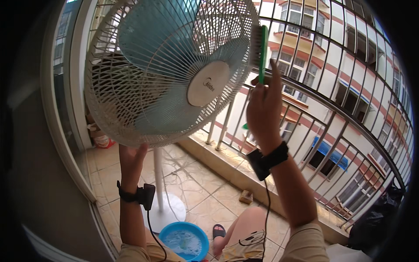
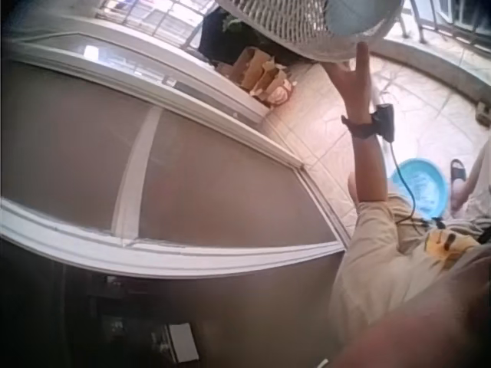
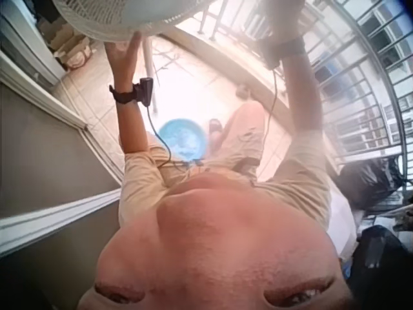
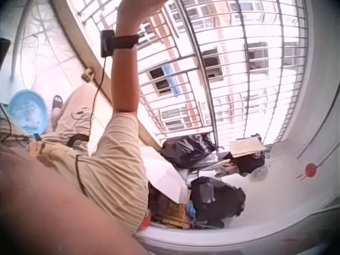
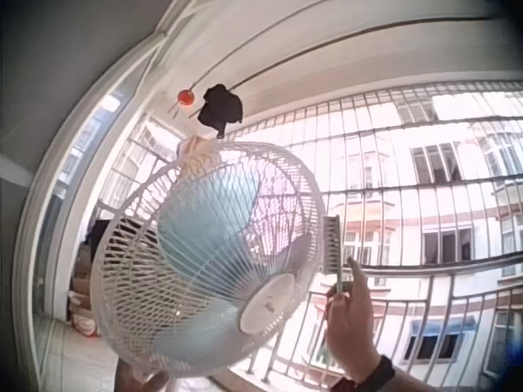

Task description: The person is cleaning the blades and cage of a floor fan using a brush and soapy water.

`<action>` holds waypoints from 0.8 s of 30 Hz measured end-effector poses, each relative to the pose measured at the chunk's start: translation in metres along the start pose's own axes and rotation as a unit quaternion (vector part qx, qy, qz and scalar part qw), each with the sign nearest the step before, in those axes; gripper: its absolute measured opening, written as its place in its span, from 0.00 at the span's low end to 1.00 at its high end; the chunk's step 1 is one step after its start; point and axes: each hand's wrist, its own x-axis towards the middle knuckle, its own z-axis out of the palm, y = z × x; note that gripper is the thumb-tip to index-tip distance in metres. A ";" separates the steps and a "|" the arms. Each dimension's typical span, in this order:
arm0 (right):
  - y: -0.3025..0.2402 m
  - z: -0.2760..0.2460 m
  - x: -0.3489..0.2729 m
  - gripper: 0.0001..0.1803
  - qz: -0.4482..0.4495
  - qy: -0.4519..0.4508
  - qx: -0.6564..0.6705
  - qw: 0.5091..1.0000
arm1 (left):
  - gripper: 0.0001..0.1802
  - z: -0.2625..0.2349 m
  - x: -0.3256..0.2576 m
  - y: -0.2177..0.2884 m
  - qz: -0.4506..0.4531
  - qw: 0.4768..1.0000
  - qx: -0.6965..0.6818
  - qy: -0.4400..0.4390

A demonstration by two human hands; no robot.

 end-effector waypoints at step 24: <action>-0.058 0.046 0.038 0.31 -0.264 -0.023 -0.074 0.961 | 0.51 -0.011 0.093 0.171 0.008 0.950 0.285 -0.125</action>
